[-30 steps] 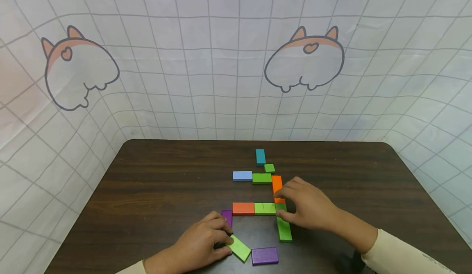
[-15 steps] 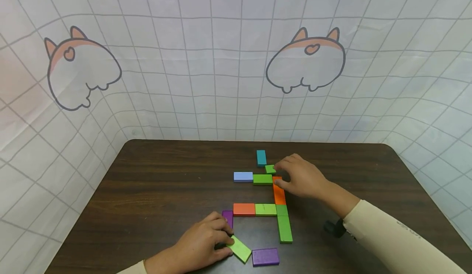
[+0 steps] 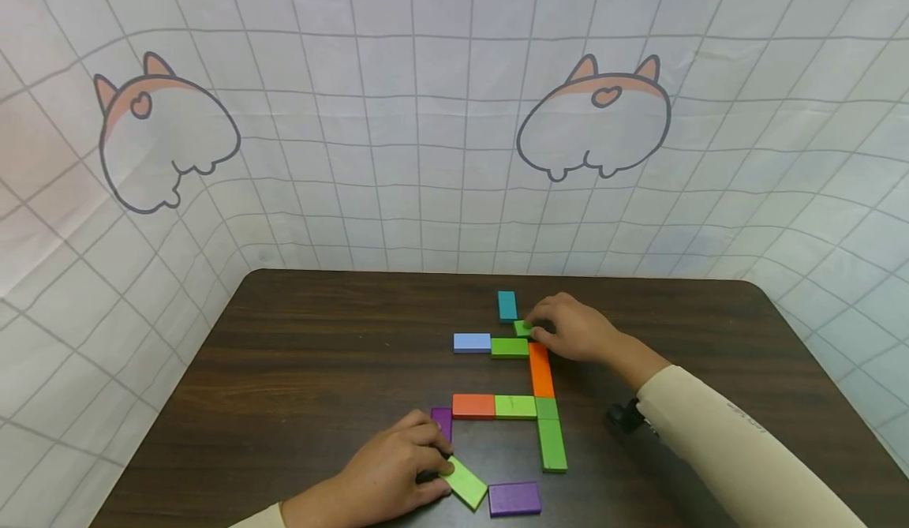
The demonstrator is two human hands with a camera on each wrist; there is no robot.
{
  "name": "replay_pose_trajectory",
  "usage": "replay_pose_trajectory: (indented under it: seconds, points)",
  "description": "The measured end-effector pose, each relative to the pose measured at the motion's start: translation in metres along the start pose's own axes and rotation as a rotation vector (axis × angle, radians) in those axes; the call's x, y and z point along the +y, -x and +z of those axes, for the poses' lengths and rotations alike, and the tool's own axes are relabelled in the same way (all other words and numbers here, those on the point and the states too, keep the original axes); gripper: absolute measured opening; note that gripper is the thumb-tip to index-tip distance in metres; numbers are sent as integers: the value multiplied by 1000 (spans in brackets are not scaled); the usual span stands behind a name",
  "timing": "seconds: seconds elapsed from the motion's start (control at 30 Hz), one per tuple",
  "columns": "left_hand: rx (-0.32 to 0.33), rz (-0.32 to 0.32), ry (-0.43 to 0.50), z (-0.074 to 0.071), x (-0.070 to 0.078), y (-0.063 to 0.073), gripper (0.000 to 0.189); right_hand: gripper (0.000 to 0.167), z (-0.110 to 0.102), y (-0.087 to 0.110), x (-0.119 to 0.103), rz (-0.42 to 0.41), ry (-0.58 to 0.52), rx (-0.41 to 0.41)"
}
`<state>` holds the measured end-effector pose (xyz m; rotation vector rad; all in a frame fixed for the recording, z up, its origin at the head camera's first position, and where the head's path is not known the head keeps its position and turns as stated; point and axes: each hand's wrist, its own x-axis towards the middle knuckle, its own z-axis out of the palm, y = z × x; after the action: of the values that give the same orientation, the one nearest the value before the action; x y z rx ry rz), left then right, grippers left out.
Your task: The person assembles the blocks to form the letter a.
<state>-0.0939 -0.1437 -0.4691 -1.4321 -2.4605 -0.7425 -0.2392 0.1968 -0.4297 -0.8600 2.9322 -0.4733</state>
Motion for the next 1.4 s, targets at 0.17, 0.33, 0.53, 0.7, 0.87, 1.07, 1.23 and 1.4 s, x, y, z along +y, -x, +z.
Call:
replay_pose_trajectory:
  seconds: [0.17,0.33,0.53,0.7,0.87,1.07,1.23,1.4]
  points:
    - [-7,-5,7,0,0,0,12,24,5,-3,5,8,-5,-6]
    - [-2,1,-8,0,0,0,11,24,6,-6,9,46,-1,-6]
    - [-7,-4,-4,0,0,0,11,26,5,-2,13,93,49,-6]
    - [-6,-1,-9,0,0,0,11,22,4,5,15,119,97,17]
    - [-4,-2,-8,0,0,0,11,20,4,13,18,125,116,43]
    - [-9,-10,-5,0,1,-1,12,18,2,28,24,135,111,88]
    - [-16,-18,-10,0,1,-1,12,19,-1,42,23,124,101,128]
    - [-22,-28,-13,-1,1,-1,12,20,-4,58,18,102,85,164]
